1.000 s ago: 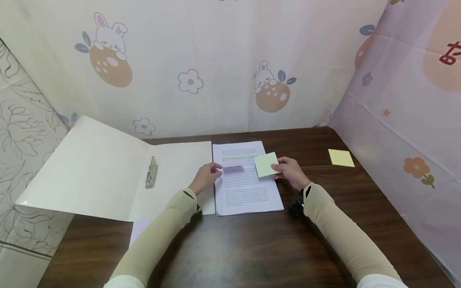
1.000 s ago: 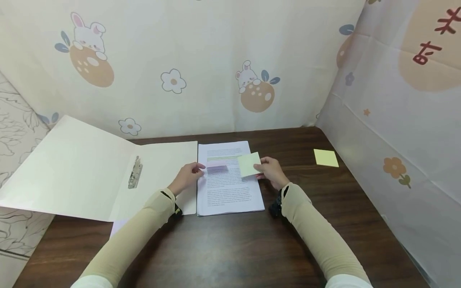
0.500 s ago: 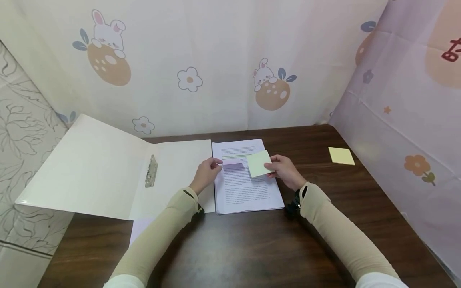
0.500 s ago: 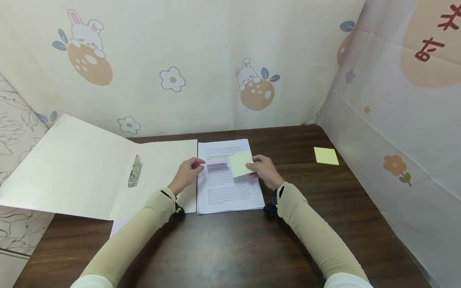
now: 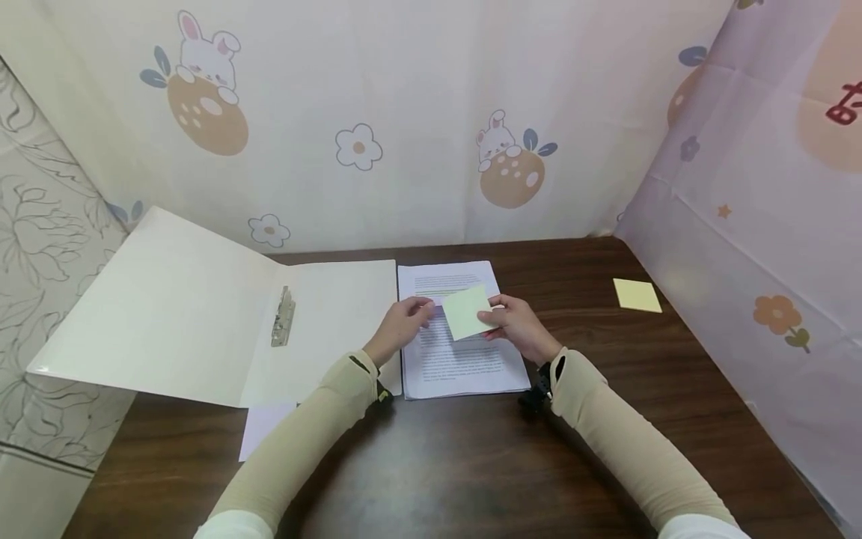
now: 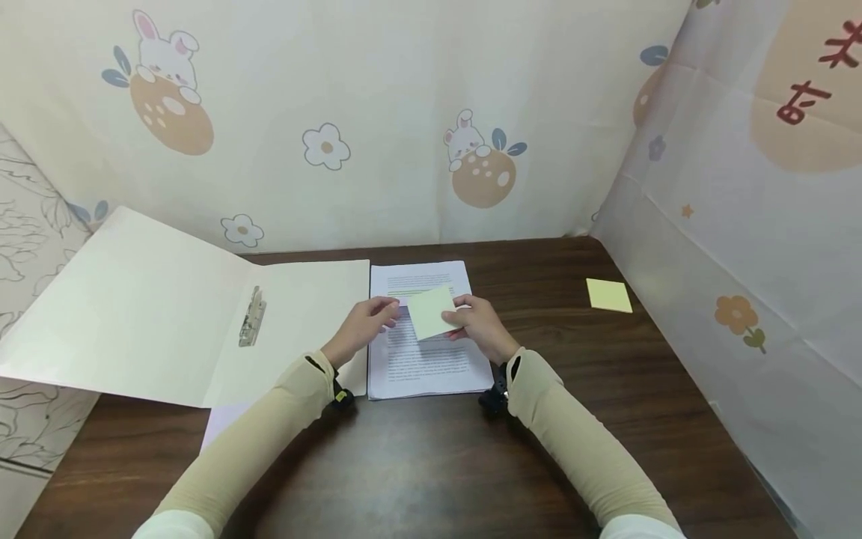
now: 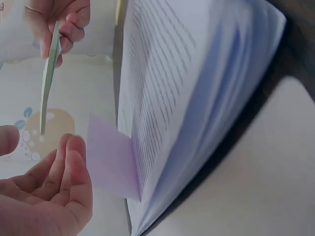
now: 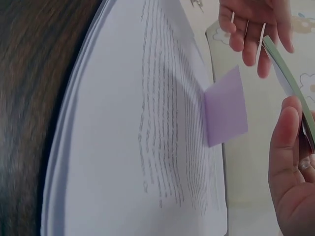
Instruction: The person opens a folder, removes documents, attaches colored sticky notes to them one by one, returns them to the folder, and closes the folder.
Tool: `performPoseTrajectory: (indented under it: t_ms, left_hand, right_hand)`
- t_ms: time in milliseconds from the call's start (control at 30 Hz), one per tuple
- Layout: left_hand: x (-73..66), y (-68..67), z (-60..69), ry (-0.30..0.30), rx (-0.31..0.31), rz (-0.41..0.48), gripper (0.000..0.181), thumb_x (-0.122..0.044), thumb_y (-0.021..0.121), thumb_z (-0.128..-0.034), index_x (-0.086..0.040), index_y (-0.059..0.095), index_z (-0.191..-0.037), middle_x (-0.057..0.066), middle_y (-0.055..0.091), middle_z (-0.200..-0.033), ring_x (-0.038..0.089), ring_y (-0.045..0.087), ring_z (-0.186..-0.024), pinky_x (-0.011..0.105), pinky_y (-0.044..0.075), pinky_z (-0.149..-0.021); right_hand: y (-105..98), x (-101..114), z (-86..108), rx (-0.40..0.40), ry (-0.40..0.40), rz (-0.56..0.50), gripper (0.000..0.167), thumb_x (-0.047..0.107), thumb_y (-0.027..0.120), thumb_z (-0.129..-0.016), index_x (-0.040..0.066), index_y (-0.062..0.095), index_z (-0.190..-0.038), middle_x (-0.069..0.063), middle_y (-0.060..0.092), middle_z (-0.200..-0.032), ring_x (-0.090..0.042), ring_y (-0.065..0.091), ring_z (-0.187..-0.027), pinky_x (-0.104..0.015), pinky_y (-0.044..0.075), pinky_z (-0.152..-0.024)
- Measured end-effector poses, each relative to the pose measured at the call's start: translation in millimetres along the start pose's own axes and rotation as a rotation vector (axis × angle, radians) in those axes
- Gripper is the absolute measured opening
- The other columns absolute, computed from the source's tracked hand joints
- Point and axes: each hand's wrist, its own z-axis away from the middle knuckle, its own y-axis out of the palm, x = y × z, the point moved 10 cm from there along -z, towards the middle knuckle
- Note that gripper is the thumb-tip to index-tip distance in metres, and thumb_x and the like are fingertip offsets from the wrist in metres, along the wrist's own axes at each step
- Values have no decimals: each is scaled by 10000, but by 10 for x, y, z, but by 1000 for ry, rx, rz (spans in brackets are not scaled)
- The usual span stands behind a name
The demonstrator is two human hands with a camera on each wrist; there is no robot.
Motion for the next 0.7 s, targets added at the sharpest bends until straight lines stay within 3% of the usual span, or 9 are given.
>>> performPoseTrajectory:
  t_ms: [267, 467, 700]
  left_hand:
    - [-34, 139, 53, 3, 85, 117, 446, -328, 510, -1000, -26, 547, -1327, 148, 713, -1092, 187, 702, -900, 409, 550, -891]
    - [-48, 141, 57, -4, 70, 162, 401, -289, 534, -982, -24, 557, -1281, 155, 712, -1071, 178, 699, -859, 374, 570, -847]
    - [-48, 153, 82, -26, 68, 302, 380, -242, 546, -969, -6, 565, -1267, 165, 694, -1123, 208, 707, -936, 332, 576, -834]
  right_hand:
    - [124, 11, 35, 24, -3, -14, 318, 118, 582, -956, -37, 476, -1213, -78, 626, -957, -146, 642, -724, -271, 564, -687]
    - [166, -7, 21, 34, -2, -23, 296, 108, 576, -958, -30, 486, -1204, -67, 627, -938, -152, 650, -720, -264, 566, -679]
    - [253, 29, 40, 70, -23, -45, 306, 106, 581, -960, -34, 486, -1214, -44, 646, -921, -141, 663, -728, -260, 571, -688]
